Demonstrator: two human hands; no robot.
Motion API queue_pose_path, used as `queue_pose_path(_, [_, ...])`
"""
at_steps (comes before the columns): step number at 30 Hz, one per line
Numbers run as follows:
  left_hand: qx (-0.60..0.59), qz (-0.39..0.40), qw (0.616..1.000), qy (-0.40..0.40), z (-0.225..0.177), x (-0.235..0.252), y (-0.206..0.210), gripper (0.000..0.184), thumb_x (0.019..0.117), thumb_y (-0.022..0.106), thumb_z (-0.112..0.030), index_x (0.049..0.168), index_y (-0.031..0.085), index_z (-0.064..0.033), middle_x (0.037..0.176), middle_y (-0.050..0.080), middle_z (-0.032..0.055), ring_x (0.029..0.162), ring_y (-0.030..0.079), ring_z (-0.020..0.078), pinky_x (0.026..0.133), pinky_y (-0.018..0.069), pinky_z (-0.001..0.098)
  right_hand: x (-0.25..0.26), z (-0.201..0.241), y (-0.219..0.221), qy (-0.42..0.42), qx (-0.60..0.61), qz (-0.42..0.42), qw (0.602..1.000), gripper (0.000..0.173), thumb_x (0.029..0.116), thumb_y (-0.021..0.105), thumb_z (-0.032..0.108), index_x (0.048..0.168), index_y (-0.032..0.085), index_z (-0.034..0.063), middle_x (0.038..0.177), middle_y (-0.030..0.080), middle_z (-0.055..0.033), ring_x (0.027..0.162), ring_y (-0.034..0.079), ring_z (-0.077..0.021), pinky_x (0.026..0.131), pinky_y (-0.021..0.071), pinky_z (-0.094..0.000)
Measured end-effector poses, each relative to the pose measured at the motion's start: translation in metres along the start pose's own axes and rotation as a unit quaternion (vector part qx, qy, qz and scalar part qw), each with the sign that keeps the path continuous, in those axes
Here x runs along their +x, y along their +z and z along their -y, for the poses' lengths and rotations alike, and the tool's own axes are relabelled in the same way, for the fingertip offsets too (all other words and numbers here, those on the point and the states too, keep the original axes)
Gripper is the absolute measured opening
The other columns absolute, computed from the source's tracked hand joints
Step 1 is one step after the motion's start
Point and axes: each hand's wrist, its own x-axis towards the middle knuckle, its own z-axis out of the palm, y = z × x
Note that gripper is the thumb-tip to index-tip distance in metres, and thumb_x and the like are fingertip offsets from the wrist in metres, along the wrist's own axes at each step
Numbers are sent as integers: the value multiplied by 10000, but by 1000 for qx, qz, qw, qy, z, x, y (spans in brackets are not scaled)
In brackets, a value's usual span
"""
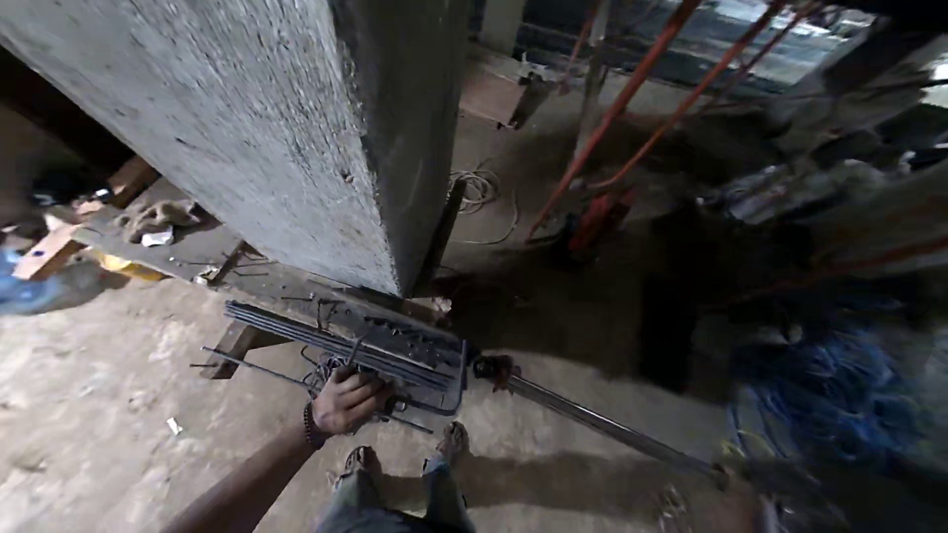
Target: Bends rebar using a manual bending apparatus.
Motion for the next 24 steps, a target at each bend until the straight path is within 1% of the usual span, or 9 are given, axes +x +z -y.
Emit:
queue_pose_path(2, [9, 5, 1000, 14, 2, 3, 9, 191, 1058, 527, -240, 1153, 680, -178, 1007, 682, 8, 936, 601, 166, 961, 403, 330, 44, 2, -3, -21, -31, -13, 999, 357, 983, 623, 47, 1316, 617, -82, 1386, 548, -372, 1336, 497, -535, 1130, 379, -658])
queue_pose_path(4, [11, 10, 1000, 27, 8, 2, 17, 180, 1053, 542, -227, 1143, 689, -175, 1018, 692, 10, 938, 608, 174, 946, 421, 331, 75, 4, -5, -38, -56, -9, 998, 323, 959, 662, 22, 1265, 644, -78, 1351, 560, -378, 1302, 514, -552, 1093, 407, -679])
queue_pose_path(5, [10, 14, 999, 31, 11, -1, 21, 175, 1052, 543, -222, 1139, 688, -175, 1021, 692, 13, 940, 609, 177, 939, 427, 331, 85, 5, -6, -36, -66, 3, 997, 325, 958, 663, 16, 1268, 640, -79, 1355, 555, -382, 1306, 507, -556, 1092, 400, -683])
queue_pose_path(8, [-6, 24, 999, 40, 24, -14, 37, 144, 1038, 577, -193, 1111, 698, -167, 973, 695, 22, 888, 617, 185, 858, 460, 333, 92, 16, -13, -37, -120, 50, 991, 350, 959, 700, 69, 1281, 647, -57, 1349, 575, -367, 1322, 508, -545, 1109, 390, -677])
queue_pose_path(10, [-19, 38, 998, 37, 29, -28, 49, 151, 1038, 561, -180, 1106, 695, -167, 968, 696, 21, 890, 621, 193, 847, 473, 336, 96, 10, -14, -55, -125, 57, 989, 351, 944, 720, 78, 1259, 657, -61, 1333, 582, -372, 1320, 500, -558, 1115, 374, -692])
queue_pose_path(13, [-32, 62, 997, 29, 36, -40, 62, 161, 1044, 526, -175, 1082, 683, -174, 968, 701, 19, 911, 634, 200, 839, 483, 346, 94, 11, -15, -69, -110, 48, 990, 329, 915, 740, 24, 1210, 662, -100, 1287, 591, -398, 1299, 498, -585, 1117, 336, -715])
queue_pose_path(17, [-88, 105, 990, 13, 46, -39, 65, 172, 1019, 528, -182, 1059, 695, -169, 953, 708, 29, 925, 648, 208, 879, 492, 367, 102, 11, -15, -65, -128, 45, 989, 319, 932, 722, 41, 1228, 672, -69, 1293, 605, -374, 1306, 507, -569, 1108, 374, -695])
queue_pose_path(20, [-125, 172, 977, 15, 52, -34, 60, 184, 1012, 520, -188, 1068, 694, -179, 947, 713, 34, 924, 666, 216, 894, 514, 384, 114, 19, -15, -56, -138, 52, 987, 319, 951, 707, 66, 1238, 663, -66, 1306, 598, -368, 1307, 511, -558, 1095, 389, -701])
queue_pose_path(24, [-112, 237, 964, 38, 51, -17, 52, 225, 1007, 493, -172, 1107, 694, -194, 929, 711, 36, 901, 678, 229, 841, 535, 391, 127, 33, -18, -66, -143, 50, 986, 295, 963, 677, 65, 1231, 669, -60, 1300, 607, -358, 1301, 525, -545, 1087, 404, -693])
